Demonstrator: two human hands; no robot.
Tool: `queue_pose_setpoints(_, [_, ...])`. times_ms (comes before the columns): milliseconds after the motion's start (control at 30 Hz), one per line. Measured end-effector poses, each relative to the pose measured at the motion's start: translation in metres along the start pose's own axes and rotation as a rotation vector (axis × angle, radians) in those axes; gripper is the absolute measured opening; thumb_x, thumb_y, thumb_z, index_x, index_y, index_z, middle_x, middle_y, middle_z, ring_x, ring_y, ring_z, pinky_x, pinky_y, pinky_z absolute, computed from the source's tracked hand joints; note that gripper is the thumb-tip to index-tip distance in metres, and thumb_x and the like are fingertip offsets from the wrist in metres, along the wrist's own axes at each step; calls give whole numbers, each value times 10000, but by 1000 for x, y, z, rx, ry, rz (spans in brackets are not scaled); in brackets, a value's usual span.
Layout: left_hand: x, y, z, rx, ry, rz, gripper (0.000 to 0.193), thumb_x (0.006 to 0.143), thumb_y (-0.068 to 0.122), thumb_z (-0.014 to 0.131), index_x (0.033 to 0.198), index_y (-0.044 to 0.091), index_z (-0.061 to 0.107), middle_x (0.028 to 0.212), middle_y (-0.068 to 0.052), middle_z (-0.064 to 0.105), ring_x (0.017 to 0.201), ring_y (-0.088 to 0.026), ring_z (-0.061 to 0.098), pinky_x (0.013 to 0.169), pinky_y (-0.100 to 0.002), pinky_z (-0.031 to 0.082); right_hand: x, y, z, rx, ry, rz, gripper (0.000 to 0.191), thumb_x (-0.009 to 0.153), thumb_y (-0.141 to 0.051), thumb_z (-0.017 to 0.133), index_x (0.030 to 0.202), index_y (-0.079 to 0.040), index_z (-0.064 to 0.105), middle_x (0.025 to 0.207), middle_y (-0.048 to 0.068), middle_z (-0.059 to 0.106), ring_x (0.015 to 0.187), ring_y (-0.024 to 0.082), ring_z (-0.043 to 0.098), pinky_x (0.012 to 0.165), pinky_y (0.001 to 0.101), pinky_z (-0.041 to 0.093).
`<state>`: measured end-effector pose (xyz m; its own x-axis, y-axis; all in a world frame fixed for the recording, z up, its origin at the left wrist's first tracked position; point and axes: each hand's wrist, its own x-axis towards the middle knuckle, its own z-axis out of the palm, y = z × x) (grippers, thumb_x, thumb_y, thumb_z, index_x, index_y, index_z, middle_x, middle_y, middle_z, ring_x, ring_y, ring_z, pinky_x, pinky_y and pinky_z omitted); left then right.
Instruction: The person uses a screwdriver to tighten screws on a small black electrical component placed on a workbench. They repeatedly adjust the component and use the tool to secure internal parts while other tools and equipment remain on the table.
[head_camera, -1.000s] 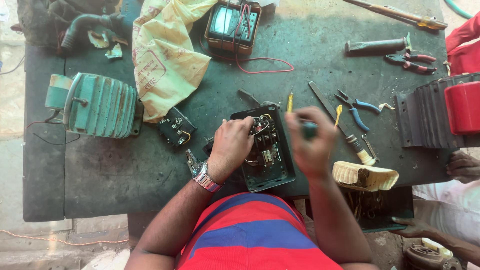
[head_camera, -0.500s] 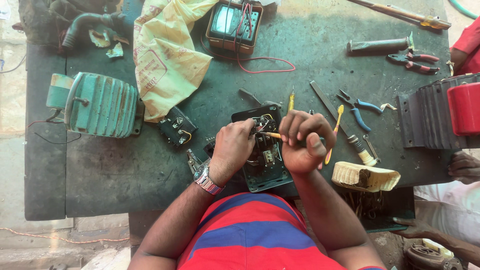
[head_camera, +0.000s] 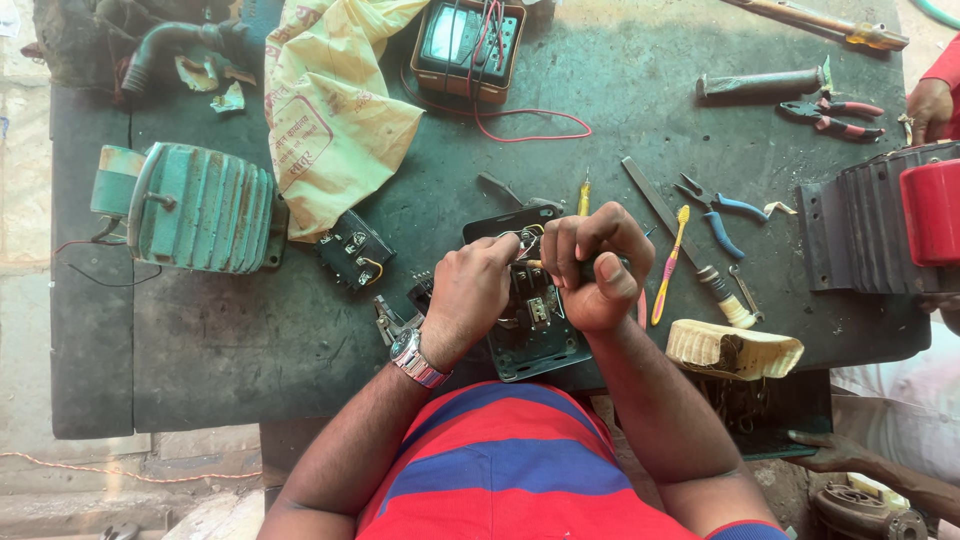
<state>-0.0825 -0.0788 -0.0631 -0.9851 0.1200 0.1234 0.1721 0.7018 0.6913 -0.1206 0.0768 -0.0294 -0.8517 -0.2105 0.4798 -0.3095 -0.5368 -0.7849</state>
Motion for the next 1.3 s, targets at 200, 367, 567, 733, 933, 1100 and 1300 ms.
queue_pose_setpoints(200, [0,0,0,-5,-9,-12,146,866,24,615,1002,79,615,898,-146,707,829,-387,697,646,-505,541,4,2,3,-17,19,-4,487,1020,-457,636,846,-61,414,581,54,408,493,117,348,480,288,313])
queue_pose_setpoints(367, [1,1,-2,-6,-21,-21,154,856,18,611,998,78,610,901,-149,709,831,-393,696,647,-512,539,6,3,8,11,40,-44,480,1033,-463,591,872,-50,407,618,72,411,545,133,341,469,273,304])
queue_pose_setpoints(567, [2,0,-1,-1,-26,-25,127,869,21,604,986,69,603,900,-157,707,829,-403,692,647,-518,538,7,3,9,0,47,-44,431,1046,-418,562,886,-53,399,626,71,402,552,132,320,482,285,301])
queue_pose_setpoints(733, [2,0,0,1,-13,-22,104,876,13,590,965,65,603,889,-158,708,823,-402,697,641,-515,539,7,5,8,-27,4,-20,439,1049,-426,564,874,-55,404,615,59,402,537,122,323,472,284,306])
queue_pose_setpoints(933, [2,2,-1,1,-23,-38,104,873,4,583,961,57,596,891,-161,710,820,-411,691,643,-520,534,8,6,11,-17,-2,-13,471,1046,-451,587,872,-54,404,619,57,397,552,122,328,483,293,307])
queue_pose_setpoints(1100, [2,2,-1,-6,-14,-30,106,855,6,593,947,58,579,888,-161,711,832,-419,690,649,-532,530,11,0,18,-151,-54,-106,382,1096,-377,548,998,-13,489,710,98,502,546,157,447,535,327,400])
queue_pose_setpoints(1300, [5,2,-3,27,-58,-81,190,859,27,609,1037,44,543,879,-169,708,859,-415,691,685,-545,527,24,-29,30,-530,-136,-180,395,1102,-295,431,1350,-26,580,911,147,595,778,144,605,709,293,506])
